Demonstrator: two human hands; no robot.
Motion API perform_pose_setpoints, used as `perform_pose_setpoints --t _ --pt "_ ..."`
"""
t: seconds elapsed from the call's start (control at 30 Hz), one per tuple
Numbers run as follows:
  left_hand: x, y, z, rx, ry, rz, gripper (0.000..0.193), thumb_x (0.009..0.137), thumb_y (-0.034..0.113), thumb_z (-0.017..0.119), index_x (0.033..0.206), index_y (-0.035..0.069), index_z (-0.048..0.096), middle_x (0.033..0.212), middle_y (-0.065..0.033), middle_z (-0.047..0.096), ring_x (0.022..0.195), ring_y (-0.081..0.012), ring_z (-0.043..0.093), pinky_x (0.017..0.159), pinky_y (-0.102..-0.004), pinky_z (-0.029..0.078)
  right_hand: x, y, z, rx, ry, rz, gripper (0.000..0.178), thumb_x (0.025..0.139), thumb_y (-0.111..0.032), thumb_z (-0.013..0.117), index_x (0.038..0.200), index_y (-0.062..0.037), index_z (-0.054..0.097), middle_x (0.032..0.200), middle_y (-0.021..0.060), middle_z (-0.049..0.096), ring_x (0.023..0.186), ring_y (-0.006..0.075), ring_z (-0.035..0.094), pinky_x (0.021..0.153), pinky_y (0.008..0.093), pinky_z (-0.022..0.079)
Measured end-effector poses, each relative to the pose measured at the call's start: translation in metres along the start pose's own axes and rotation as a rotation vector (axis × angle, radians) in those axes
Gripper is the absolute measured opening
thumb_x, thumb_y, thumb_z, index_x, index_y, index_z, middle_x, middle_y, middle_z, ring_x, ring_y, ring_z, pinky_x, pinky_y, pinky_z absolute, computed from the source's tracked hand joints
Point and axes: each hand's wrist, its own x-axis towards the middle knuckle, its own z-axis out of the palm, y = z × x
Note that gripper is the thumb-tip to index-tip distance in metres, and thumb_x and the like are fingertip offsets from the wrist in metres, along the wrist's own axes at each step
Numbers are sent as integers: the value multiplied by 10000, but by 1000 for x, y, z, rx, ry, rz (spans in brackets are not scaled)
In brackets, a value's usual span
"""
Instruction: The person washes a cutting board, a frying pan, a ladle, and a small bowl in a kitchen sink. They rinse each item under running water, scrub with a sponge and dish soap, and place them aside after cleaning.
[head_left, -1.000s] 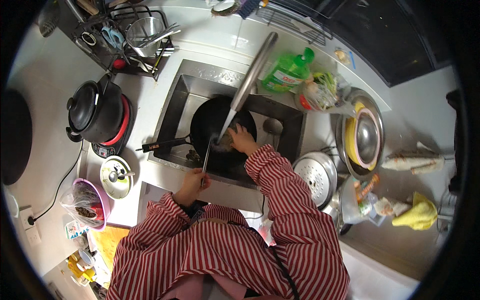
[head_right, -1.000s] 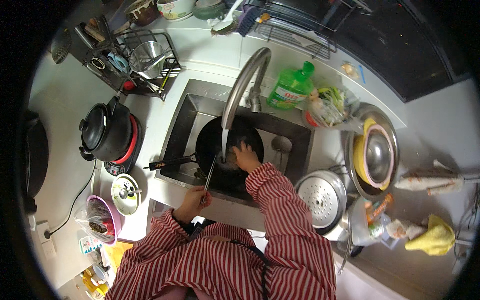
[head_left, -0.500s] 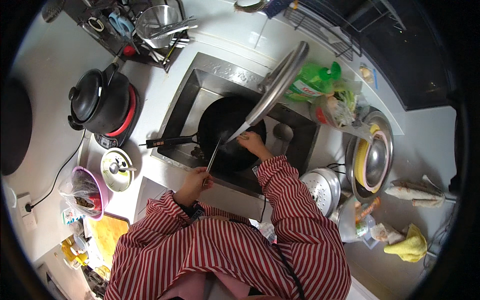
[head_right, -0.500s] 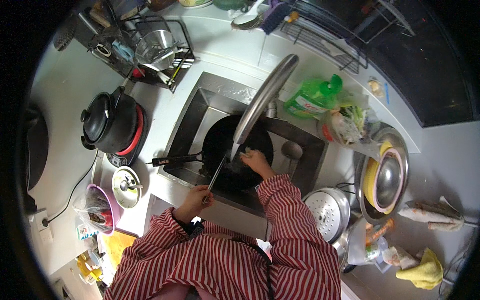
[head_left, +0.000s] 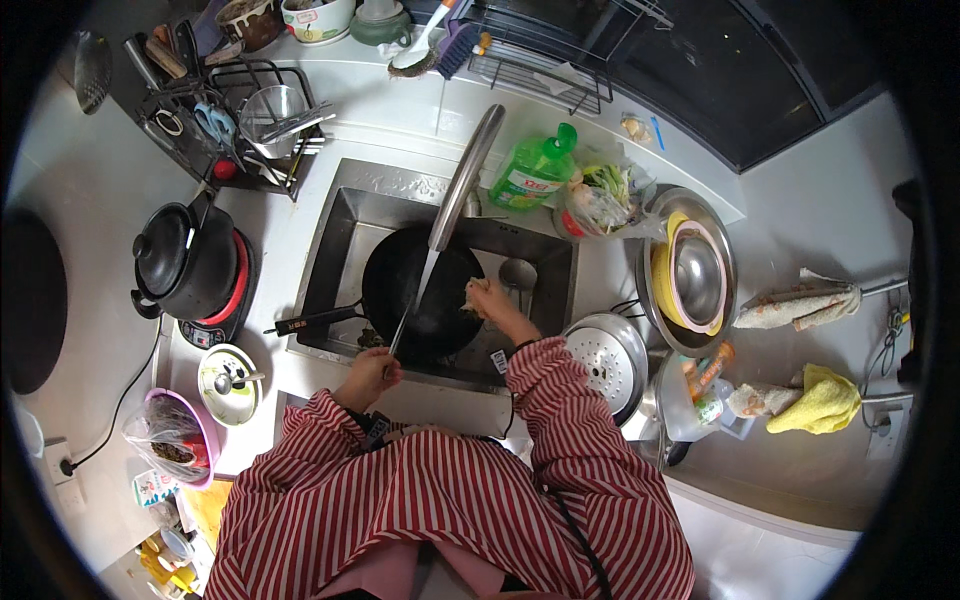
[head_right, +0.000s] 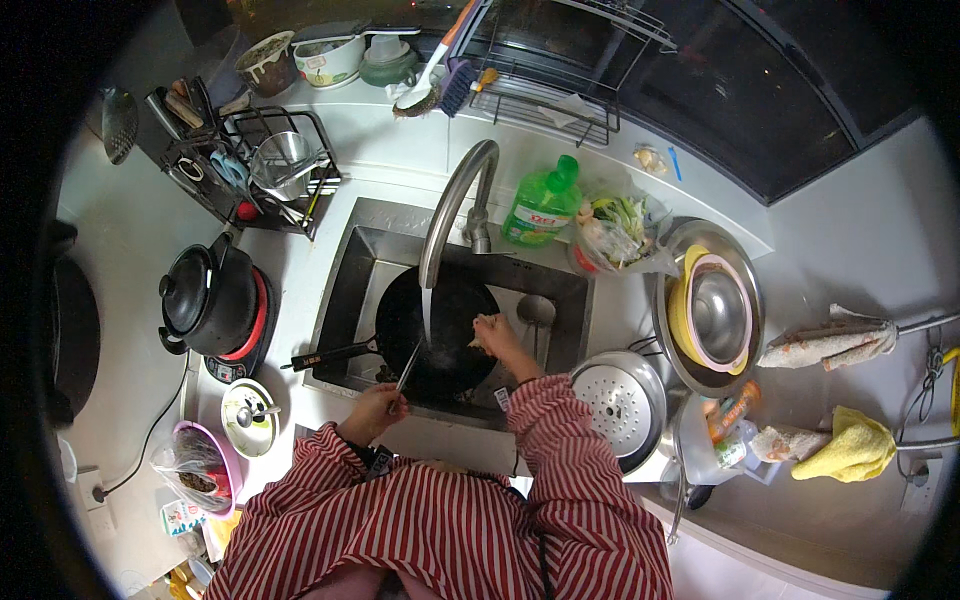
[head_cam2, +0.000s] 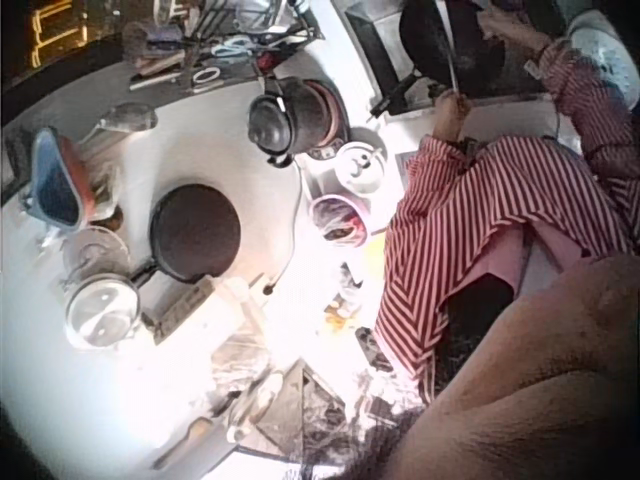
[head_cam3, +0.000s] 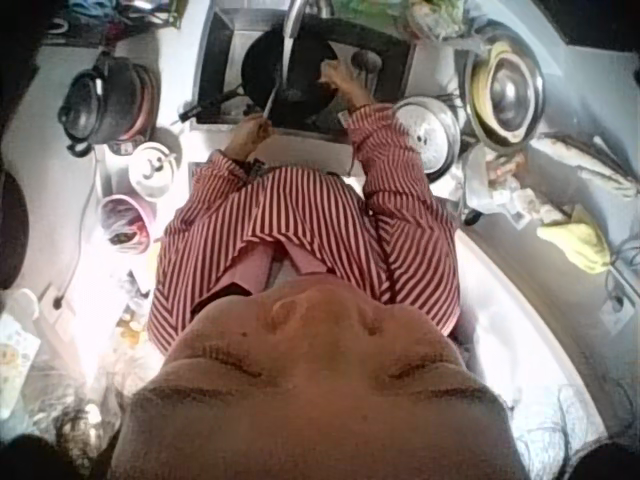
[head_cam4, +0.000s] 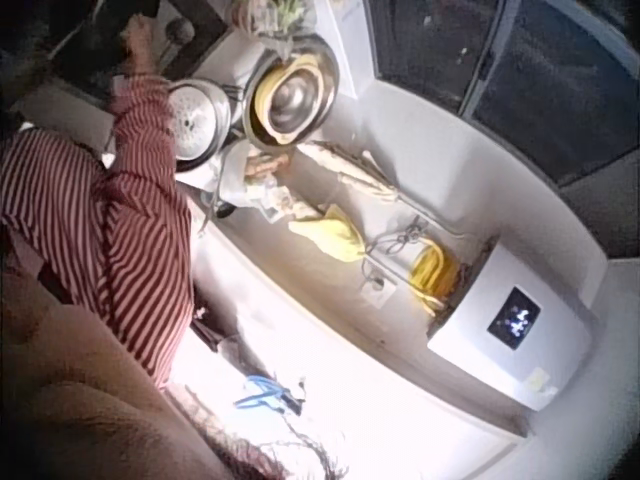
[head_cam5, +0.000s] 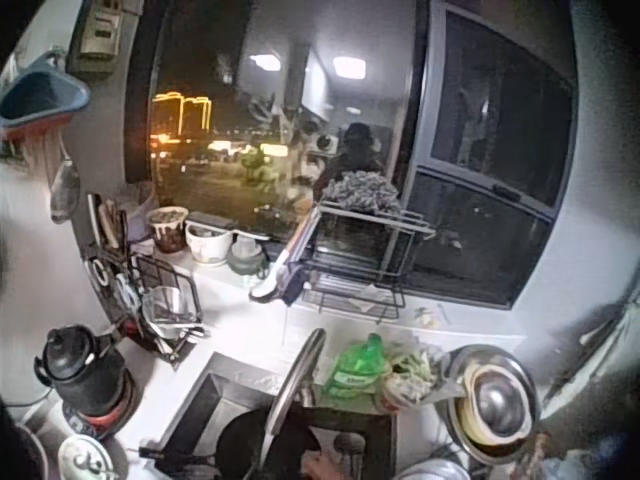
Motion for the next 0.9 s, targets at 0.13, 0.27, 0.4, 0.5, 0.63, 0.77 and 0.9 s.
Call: perform_pose_setpoints --t 0.13,0.27,0.4,0.5,0.63,0.77,0.9 --pt "-2 4 -5 15 -19 41 110 900 55 456 999 19 489 800 -75 540 707 -168 541 666 -304 491 -32 -29 -30 424 -160 -206 442 888 -130 553 1255 30 365 1037 122 558 889 173 578 725 257 506" --pt "-10 10 -2 24 26 43 119 902 57 449 1005 12 491 803 -76 537 709 -168 541 682 -314 501 -57 -59 -60 436 -180 -326 390 879 -139 562 1221 12 449 1075 92 555 968 174 573 811 272 495" --pt "-9 14 1 -25 35 50 118 898 44 453 1005 14 492 804 -74 532 709 -164 542 672 -298 505 -58 -79 -75 339 56 -356 285 886 -199 550 1097 -12 513 1037 94 581 947 140 582 828 264 448" --pt "-4 16 -2 -54 -10 57 108 897 42 461 998 15 491 806 -75 532 704 -164 545 645 -282 506 -55 -90 -78 743 29 -373 238 886 -183 546 1066 -34 500 1042 90 577 948 174 586 815 314 479" --pt "0 16 -5 -50 -37 59 112 906 52 464 1008 10 486 811 -83 535 698 -170 551 619 -273 506 -52 -110 -84 882 -73 -471 343 898 -174 531 1195 -25 444 1103 102 565 964 236 607 793 409 515" --pt "0 16 -3 -93 -19 61 85 892 34 470 959 -2 509 777 -85 539 659 -178 532 601 -278 475 -43 -131 -104 815 133 -441 412 889 -160 543 1259 -51 396 1131 100 547 999 240 585 768 386 525" --pt "0 19 0 -44 16 38 222 924 66 452 1137 7 434 823 -95 538 695 -171 545 634 -287 501 -22 -146 -127 683 229 -503 424 880 -154 563 1267 -65 413 1131 72 550 1042 202 559 760 327 520"
